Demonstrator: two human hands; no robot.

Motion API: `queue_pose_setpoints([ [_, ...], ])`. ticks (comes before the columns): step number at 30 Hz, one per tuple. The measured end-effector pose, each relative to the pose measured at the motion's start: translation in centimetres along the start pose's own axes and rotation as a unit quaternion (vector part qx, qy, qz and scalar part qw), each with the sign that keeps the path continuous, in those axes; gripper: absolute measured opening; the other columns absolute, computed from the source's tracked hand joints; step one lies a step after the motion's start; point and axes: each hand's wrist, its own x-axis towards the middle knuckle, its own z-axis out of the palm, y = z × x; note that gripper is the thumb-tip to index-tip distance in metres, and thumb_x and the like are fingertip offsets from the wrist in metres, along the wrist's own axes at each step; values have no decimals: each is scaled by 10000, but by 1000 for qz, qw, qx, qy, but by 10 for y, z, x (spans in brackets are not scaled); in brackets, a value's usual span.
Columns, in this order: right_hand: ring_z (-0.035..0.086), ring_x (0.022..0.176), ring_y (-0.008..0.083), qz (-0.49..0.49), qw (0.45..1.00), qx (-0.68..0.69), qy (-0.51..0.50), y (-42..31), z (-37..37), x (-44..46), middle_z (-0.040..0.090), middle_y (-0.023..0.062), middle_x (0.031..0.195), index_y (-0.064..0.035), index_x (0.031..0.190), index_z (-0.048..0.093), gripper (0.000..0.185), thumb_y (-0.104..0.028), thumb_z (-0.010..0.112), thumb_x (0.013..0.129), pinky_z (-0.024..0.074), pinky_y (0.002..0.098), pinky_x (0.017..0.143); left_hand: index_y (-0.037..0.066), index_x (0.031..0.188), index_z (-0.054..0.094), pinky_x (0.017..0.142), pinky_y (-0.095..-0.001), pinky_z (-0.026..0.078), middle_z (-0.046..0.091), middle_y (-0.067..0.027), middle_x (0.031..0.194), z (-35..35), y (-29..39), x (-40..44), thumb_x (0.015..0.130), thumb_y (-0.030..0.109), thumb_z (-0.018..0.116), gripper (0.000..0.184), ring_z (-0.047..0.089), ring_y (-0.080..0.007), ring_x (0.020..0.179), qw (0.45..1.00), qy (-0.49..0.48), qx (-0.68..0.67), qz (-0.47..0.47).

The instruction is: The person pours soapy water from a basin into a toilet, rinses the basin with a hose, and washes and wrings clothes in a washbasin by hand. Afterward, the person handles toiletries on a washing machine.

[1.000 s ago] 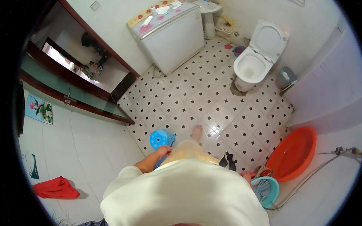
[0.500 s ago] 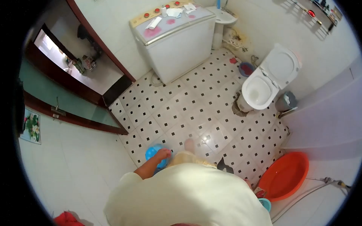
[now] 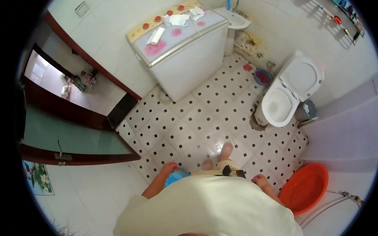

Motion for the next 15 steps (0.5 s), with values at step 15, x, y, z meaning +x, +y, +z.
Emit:
queue_pose_setpoints([
  [15,553,538,153,-56,991,-111,-47,-250,-102,249,612,73,653,-44,685,609,112,-145,621,639,447,316,491,45,1035,537,638,-249,461,617,-57,903,49,148,61,822,183,526,254,610,-158,788,997,59,-46,-15],
])
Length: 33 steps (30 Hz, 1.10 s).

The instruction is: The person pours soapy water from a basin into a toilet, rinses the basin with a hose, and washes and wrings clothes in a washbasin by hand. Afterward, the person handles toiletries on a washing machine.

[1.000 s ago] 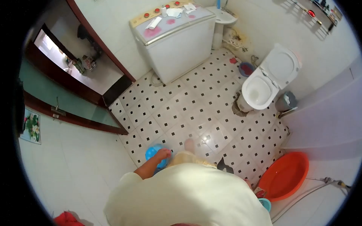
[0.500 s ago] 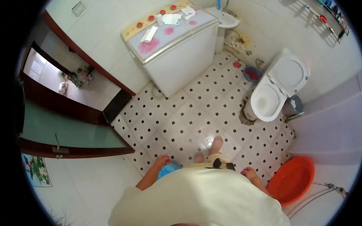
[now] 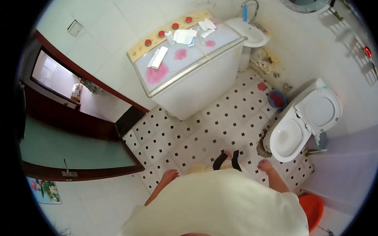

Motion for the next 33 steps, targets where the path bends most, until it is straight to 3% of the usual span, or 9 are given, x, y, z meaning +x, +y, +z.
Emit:
queue_pose_setpoints([
  [2,533,519,140,-79,989,-111,62,-66,-18,33,586,71,624,-38,689,580,120,-151,620,679,424,274,480,52,1050,532,640,-244,458,614,-51,939,20,26,3,832,191,519,259,606,-152,826,999,-18,-19,22],
  [3,588,631,207,-150,976,-126,96,-116,-20,24,620,109,701,-30,746,600,150,-156,609,664,467,335,577,47,1063,531,671,-257,469,605,-58,972,28,34,7,833,171,523,261,599,-167,863,999,-17,-30,14],
  [5,587,661,205,-218,972,-58,65,-139,-22,114,619,109,721,-13,788,591,197,-177,610,680,463,320,606,41,1032,540,690,-249,438,607,-66,952,39,42,15,809,179,513,264,595,-159,834,998,-16,-52,18],
  [9,523,637,102,-312,949,-48,-2,-298,0,117,559,18,706,-30,845,540,90,-65,571,768,432,234,591,21,1015,547,657,-240,426,611,-78,922,40,64,36,795,179,506,274,595,-157,802,999,-3,0,41],
  [14,527,662,135,-424,903,-73,-4,-449,28,114,578,54,728,-44,852,559,110,-114,571,768,441,270,624,-6,1003,554,670,-262,464,616,-96,878,28,136,105,798,137,497,256,600,-172,772,997,10,6,75],
  [17,519,674,137,-464,877,-121,23,-530,22,114,569,60,738,-49,880,548,121,-116,558,780,440,281,637,-17,995,549,722,-272,469,609,-95,906,27,192,149,807,116,500,235,596,-169,794,988,-5,-55,141],
  [24,553,836,338,-553,772,-242,200,-728,9,166,580,166,887,-60,983,522,241,-114,558,751,449,379,727,-3,994,542,775,-272,444,595,-73,931,19,331,146,839,85,483,188,576,-157,833,972,-48,-83,212],
  [29,499,991,290,-562,667,-328,362,-814,33,203,531,108,1048,-128,1112,482,407,-164,595,723,387,427,823,-1,989,540,784,-273,446,589,-77,940,-4,348,132,836,68,489,176,569,-159,852,976,-1,-74,204],
  [33,457,1049,269,-555,650,-378,356,-849,49,224,520,99,1058,-146,1149,460,483,-262,605,704,301,485,865,-16,979,540,782,-270,445,589,-93,938,-14,335,124,825,64,505,177,568,-165,845,971,75,-125,189],
])
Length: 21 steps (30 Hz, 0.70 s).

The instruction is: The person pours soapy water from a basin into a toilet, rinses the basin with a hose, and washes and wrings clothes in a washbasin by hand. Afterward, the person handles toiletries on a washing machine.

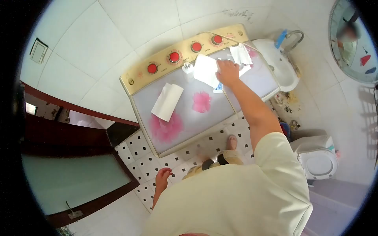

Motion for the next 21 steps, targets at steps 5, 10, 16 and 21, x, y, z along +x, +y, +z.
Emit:
queue_pose_setpoints([
  [5,517,950,302,-19,999,-6,-48,7,5,31,528,140,988,-134,1172,444,509,-243,601,701,406,434,774,-11,971,546,778,-271,445,587,-90,941,9,-5,-5,825,67,508,170,566,-161,835,998,56,-8,-16],
  [10,533,896,347,106,955,250,117,11,-26,44,524,175,1005,-105,1185,425,478,-199,578,742,443,422,763,-10,971,546,765,-261,448,584,-78,929,52,-3,-3,831,70,499,168,567,-162,824,995,101,-18,-3],
  [16,503,950,339,21,954,299,18,-34,20,12,513,185,1036,-99,1123,475,412,-208,605,748,439,406,767,10,1028,551,760,-256,451,594,-73,952,109,7,17,838,116,525,219,572,-139,856,996,-4,89,-21],
  [21,542,851,310,-38,972,215,86,-17,-4,6,546,160,984,-76,1027,517,327,-222,604,748,449,414,718,44,1045,562,770,-270,449,613,-67,950,120,16,22,837,153,547,236,584,-149,869,986,-4,167,-7],
])
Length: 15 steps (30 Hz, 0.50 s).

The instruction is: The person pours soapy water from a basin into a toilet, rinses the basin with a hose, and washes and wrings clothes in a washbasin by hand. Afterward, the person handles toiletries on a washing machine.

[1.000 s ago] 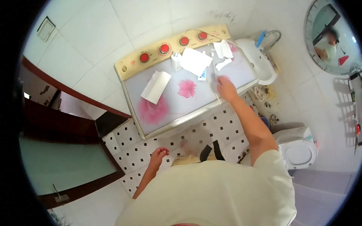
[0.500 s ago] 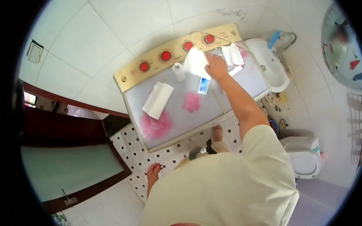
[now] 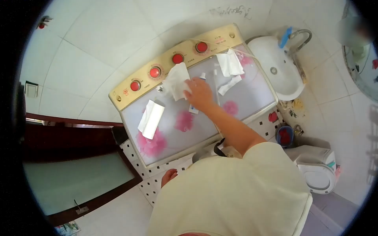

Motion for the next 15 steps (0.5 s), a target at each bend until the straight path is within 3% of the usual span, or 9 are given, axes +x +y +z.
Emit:
queue_pose_setpoints([
  [2,567,801,311,50,998,36,-12,37,-12,-6,573,159,927,-69,1009,509,312,-232,592,756,457,418,687,48,1045,562,765,-278,452,617,-68,944,-1,3,-1,834,155,551,237,590,-157,863,1000,10,15,-11],
  [4,589,746,332,180,968,-16,-174,64,-29,-14,603,163,827,-55,923,530,257,-254,570,766,467,421,651,47,1042,562,762,-284,456,620,-76,941,1,10,1,833,157,552,237,596,-169,856,999,21,28,-8],
  [7,597,691,345,215,928,-97,-290,70,-44,-21,613,159,730,-42,810,552,231,-270,552,771,474,420,631,37,1033,563,760,-292,460,623,-95,940,7,28,8,833,157,547,233,604,-190,847,998,23,56,18],
  [10,598,688,331,227,927,-104,-281,70,-40,-23,618,154,723,-46,754,577,234,-277,544,764,476,418,638,29,1026,565,760,-297,464,624,-112,943,12,45,17,835,152,541,229,608,-206,854,995,9,87,45],
  [13,595,619,304,239,949,-61,-199,79,-36,-22,609,138,676,-37,768,580,235,-270,547,766,469,410,595,21,1023,565,767,-299,464,619,-120,962,13,66,15,839,151,532,228,603,-212,887,993,2,104,58],
  [15,583,587,278,273,943,74,-176,74,-51,-18,599,123,660,-35,785,579,203,-236,562,762,461,381,570,19,1022,565,772,-297,461,616,-122,970,14,69,13,840,154,531,229,598,-210,898,992,18,114,47],
])
